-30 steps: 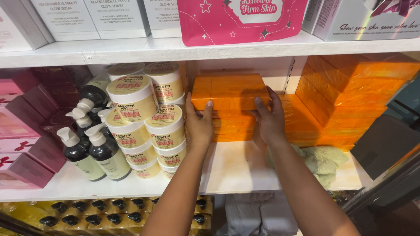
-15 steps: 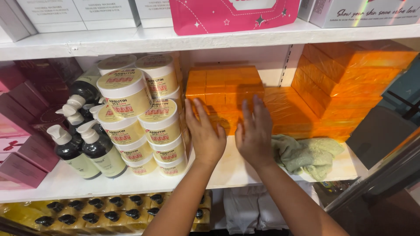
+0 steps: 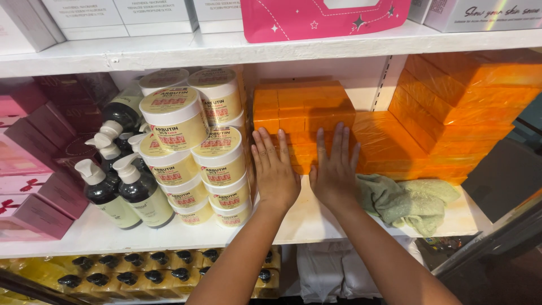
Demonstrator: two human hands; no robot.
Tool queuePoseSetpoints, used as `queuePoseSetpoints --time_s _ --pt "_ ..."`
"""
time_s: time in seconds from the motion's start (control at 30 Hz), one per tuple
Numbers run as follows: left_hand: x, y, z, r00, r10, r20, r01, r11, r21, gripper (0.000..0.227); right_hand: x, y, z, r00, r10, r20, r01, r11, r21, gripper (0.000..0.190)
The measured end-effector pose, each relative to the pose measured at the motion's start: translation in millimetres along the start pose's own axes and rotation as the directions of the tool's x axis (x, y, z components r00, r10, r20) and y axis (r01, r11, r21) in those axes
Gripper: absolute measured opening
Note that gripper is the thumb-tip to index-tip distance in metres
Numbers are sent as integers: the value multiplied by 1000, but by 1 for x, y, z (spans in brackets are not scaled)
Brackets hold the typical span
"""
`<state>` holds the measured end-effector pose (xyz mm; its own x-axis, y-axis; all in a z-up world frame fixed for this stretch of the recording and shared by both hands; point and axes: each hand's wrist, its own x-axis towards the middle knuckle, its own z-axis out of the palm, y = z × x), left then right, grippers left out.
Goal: The person wipes the surface of orange plastic-wrapped boxes on a shelf using a green cloth. They pick up each box, wipe it, and place it back on the shelf among other similar boxes and skincare products.
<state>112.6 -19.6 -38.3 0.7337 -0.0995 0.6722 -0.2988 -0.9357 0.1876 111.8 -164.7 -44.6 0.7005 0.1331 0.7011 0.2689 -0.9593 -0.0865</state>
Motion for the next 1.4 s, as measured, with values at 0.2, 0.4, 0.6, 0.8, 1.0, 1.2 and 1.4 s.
queuePoseSetpoints --time_s 0.2,0.4,0.6,0.8,1.0,1.2,1.4 --pt "14 3 4 996 -31 81 15 981 194 100 13 8 9 1000 6 -12 -6 1000 -18 89" --pt "22 3 13 996 -48 71 36 987 157 104 22 7 13 998 52 42 -49 997 -56 93" --pt "40 4 -7 984 -70 165 54 994 97 108 31 3 11 996 56 67 -61 995 78 98" --pt "37 3 0 990 -73 121 61 993 97 108 35 2 -9 972 98 215 -106 994 27 102" --pt "32 6 -2 996 -91 -7 90 990 -107 110 30 32 12 989 5 -148 50 929 367 103" --pt "37 0 -3 951 -303 -59 238 841 -486 109 50 56 36 985 154 -83 47 227 973 84" --pt "57 -20 24 898 -429 -96 221 629 -745 106 61 60 27 971 236 38 -33 -28 999 74"
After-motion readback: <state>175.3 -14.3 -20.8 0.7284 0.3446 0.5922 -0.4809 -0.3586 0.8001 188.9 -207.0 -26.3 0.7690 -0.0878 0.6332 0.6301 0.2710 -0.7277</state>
